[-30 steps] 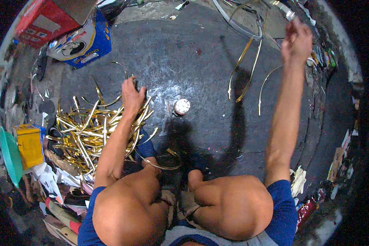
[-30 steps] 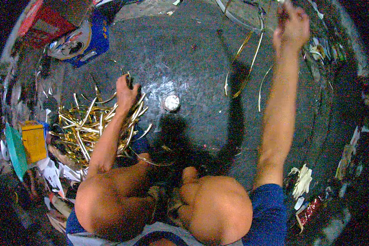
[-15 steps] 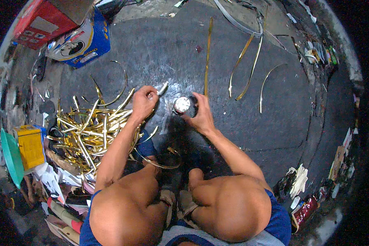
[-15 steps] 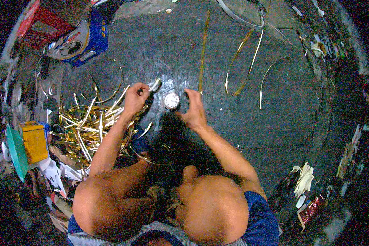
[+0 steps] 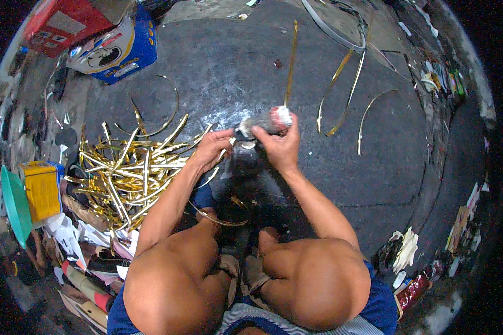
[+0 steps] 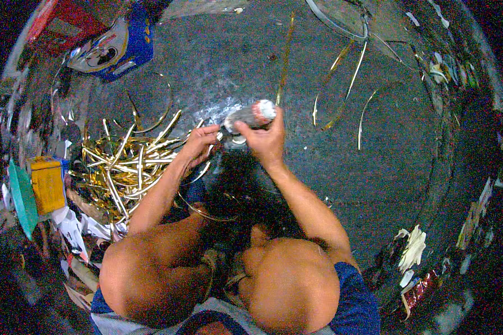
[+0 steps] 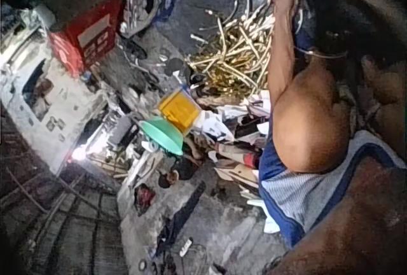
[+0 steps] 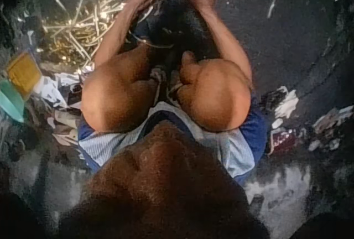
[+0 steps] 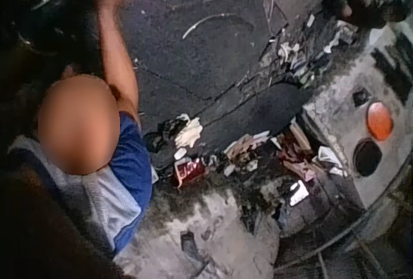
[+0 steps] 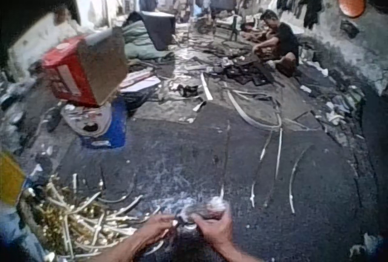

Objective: The person sits on the floor and repeatedly wraps gold and white decorative ribbons around a small cylindrical object. They pick up ribbons from a pile, wrap them around the cylinder, and place the finished pieces on the floor.

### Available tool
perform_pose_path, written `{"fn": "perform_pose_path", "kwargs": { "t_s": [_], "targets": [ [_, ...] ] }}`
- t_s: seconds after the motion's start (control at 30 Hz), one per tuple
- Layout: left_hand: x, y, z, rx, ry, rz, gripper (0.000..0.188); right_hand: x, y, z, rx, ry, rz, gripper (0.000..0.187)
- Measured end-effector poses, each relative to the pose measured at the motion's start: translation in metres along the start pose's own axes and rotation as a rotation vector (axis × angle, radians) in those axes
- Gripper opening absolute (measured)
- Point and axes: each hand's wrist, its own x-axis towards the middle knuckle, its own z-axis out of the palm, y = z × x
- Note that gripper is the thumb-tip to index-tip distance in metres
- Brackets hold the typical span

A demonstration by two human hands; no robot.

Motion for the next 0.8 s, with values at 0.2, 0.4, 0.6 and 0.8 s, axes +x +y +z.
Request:
{"fn": "perform_pose_path", "kwargs": {
  "t_s": [0.2, 0.4, 0.6, 0.8],
  "targets": [
    [-0.012, -0.008, -0.011, -0.234, -0.200, -0.096, 0.053, 0.005, 0.007, -0.024, -0.499, 0.019, -0.002, 0.068],
    [0.016, -0.005, 0.004, 0.668, 0.059, 0.078, 0.010, 0.012, 0.009, -0.069, -0.660, 0.125, -0.070, 0.068],
    [0.043, -0.012, -0.009, 0.897, 0.160, 0.155, 0.008, -0.007, 0.017, -0.014, -0.627, -0.186, -0.084, 0.066],
    [0.031, -0.011, 0.002, 1.131, 0.108, 0.537, 0.046, -0.025, 0.038, -0.008, -0.814, -0.296, -0.401, 0.068]
  ]
}}
